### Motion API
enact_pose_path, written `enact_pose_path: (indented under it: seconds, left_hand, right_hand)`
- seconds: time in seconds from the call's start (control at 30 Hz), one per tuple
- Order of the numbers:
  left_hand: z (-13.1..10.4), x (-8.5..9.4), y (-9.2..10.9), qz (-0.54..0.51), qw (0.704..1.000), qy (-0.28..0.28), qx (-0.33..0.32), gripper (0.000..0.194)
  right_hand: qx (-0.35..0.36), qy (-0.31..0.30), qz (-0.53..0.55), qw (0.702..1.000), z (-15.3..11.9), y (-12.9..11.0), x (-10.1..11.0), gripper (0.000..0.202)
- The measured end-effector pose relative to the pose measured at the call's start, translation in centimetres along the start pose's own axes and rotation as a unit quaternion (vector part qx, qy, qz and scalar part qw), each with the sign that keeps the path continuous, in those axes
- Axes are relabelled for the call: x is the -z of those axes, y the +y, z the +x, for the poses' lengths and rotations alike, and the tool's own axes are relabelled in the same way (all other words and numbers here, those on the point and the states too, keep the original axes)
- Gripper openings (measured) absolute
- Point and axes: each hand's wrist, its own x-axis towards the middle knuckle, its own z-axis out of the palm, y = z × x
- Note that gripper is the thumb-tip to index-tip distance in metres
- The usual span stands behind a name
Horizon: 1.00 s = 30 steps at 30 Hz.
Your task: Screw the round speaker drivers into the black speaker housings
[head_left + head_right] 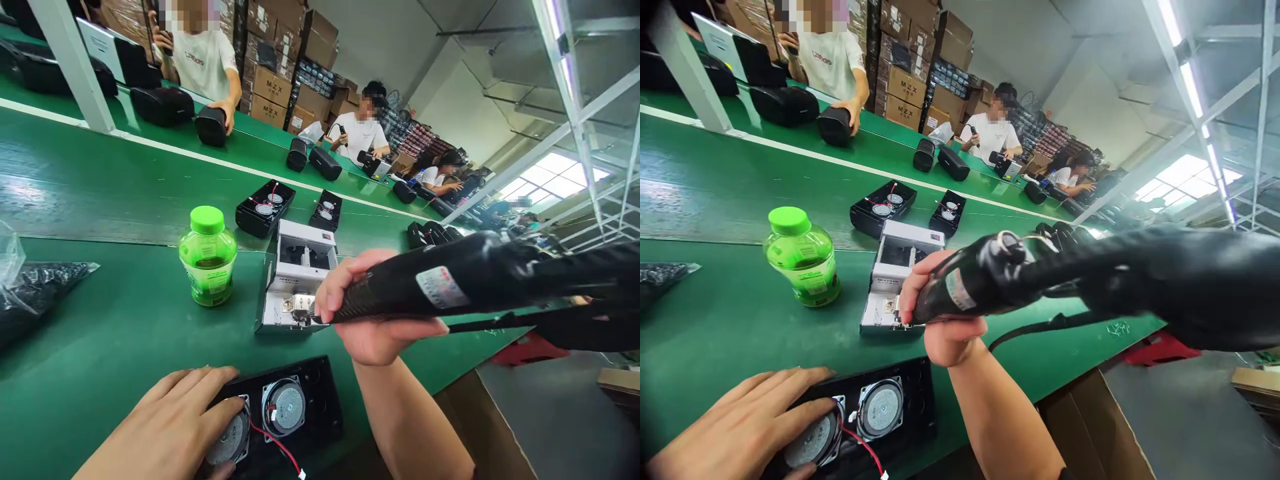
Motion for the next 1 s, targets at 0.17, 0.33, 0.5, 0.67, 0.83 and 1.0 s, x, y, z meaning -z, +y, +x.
enact_pose_path:
  seconds: [0.17,0.33,0.5,0.67,0.83,1.0]
  left_hand:
    - [0.3,0.5,0.6,0.000,1.000,-0.001,0.027,0.058]
    - [2.8,2.2,1.7,-0.004,0.999,0.004,0.045,0.034]
    - [5.3,1.0,4.0,-0.028,0.999,0.011,0.027,0.030]
    - [6.4,-0.9,5.2,-0.038,0.997,-0.049,0.044,0.054]
    - [6.5,-0.7,4.4,-0.029,0.997,-0.066,0.035,0.050]
    - [6.0,-0.7,4.3,-0.052,0.994,-0.082,0.046,0.051]
  right_hand:
    - [0.004,-0.022,-0.020,1.000,0.0,1.2,-0.2,0.076]
    - [-0.054,0.024,0.019,0.998,-0.3,0.8,-0.6,0.069]
    - [-0.063,0.053,0.059,0.995,-2.1,-3.6,1.2,0.064]
    - [-0.123,0.035,0.059,0.990,-4.4,-6.6,2.8,0.065]
    - [-0.159,0.041,0.070,0.984,-5.9,-5.0,2.4,0.069]
    - [-0.210,0.037,0.090,0.973,-5.8,-4.3,2.2,0.071]
